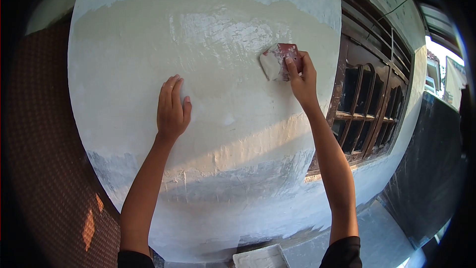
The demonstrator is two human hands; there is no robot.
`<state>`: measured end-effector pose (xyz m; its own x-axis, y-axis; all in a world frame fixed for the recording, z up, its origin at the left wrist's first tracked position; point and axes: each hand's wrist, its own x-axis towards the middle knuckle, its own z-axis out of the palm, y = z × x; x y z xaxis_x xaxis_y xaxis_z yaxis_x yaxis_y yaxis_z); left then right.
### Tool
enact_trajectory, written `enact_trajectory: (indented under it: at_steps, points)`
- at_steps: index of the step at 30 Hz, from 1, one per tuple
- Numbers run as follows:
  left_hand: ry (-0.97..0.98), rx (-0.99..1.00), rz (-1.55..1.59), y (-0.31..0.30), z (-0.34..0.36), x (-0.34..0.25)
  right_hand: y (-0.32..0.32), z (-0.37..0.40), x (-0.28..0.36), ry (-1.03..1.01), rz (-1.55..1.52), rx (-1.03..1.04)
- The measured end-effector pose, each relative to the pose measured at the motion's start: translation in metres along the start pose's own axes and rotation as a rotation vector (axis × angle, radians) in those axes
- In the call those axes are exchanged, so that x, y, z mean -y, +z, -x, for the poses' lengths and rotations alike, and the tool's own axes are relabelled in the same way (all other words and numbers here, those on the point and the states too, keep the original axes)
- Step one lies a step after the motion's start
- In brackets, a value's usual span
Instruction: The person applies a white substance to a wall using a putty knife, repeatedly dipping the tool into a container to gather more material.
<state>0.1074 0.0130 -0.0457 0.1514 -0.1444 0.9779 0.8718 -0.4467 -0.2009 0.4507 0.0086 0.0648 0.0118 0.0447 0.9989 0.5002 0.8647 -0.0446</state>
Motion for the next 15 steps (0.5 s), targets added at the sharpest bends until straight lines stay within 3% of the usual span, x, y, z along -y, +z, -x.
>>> enact_trajectory:
  at_steps: [3,5,7,9,10,11,15]
  points:
    - [0.001,0.004,0.002,0.0,0.001,0.001,-0.011,-0.007,-0.006,0.148,0.012,-0.121]
    - [-0.008,-0.002,-0.011,0.001,0.0,0.0,-0.019,-0.015,-0.01,0.237,-0.077,-0.312]
    - [-0.01,-0.009,-0.021,0.0,0.0,0.0,-0.013,-0.012,-0.01,0.198,-0.178,-0.268]
    - [-0.011,-0.016,-0.027,0.001,-0.001,-0.001,0.006,-0.003,-0.002,0.093,-0.136,-0.04]
    - [-0.011,-0.015,-0.02,0.0,-0.001,0.0,0.01,0.0,0.005,0.039,0.081,0.024]
    - [-0.011,-0.012,-0.013,0.0,-0.001,0.0,0.009,-0.003,0.005,0.044,0.082,0.023]
    - [-0.018,0.009,0.0,0.0,0.0,0.001,0.001,-0.036,-0.001,0.385,-0.125,-0.457]
